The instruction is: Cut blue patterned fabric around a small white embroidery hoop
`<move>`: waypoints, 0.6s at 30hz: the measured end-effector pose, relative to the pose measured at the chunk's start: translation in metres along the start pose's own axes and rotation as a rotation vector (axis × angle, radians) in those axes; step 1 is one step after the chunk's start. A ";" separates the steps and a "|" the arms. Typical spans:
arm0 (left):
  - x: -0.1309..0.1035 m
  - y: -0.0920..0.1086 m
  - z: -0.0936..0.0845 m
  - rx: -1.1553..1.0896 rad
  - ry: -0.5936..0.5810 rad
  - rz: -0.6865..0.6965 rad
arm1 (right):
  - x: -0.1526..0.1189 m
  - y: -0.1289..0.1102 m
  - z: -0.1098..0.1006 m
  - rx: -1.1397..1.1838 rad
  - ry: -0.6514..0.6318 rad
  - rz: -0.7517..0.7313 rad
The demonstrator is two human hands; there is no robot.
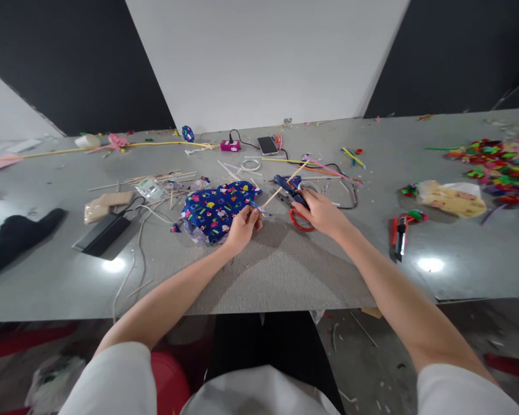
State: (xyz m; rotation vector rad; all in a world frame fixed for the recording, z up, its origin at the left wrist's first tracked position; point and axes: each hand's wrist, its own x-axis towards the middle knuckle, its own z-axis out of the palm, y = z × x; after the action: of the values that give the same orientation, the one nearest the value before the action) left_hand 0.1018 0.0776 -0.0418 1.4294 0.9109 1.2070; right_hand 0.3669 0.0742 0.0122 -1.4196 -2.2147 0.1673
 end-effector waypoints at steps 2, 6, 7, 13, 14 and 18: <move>0.000 0.000 0.000 -0.002 -0.002 0.001 | 0.001 -0.002 0.001 -0.035 -0.009 0.010; 0.000 -0.002 0.000 -0.008 -0.019 0.020 | 0.002 -0.007 0.001 -0.073 -0.038 0.044; 0.000 -0.003 0.000 -0.011 -0.019 0.019 | 0.002 -0.008 0.001 -0.057 -0.046 0.051; 0.001 -0.007 -0.001 -0.008 -0.007 0.024 | 0.002 -0.009 0.002 0.027 -0.027 0.095; 0.001 -0.007 -0.001 -0.004 -0.011 0.028 | 0.002 -0.010 0.004 0.022 -0.021 0.103; 0.000 -0.006 0.000 0.013 -0.018 0.031 | 0.002 -0.009 0.009 0.019 -0.028 0.125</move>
State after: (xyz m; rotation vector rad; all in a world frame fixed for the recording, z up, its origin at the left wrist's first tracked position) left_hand 0.1019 0.0787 -0.0478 1.4669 0.8890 1.2116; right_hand 0.3548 0.0731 0.0087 -1.5551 -2.1410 0.2517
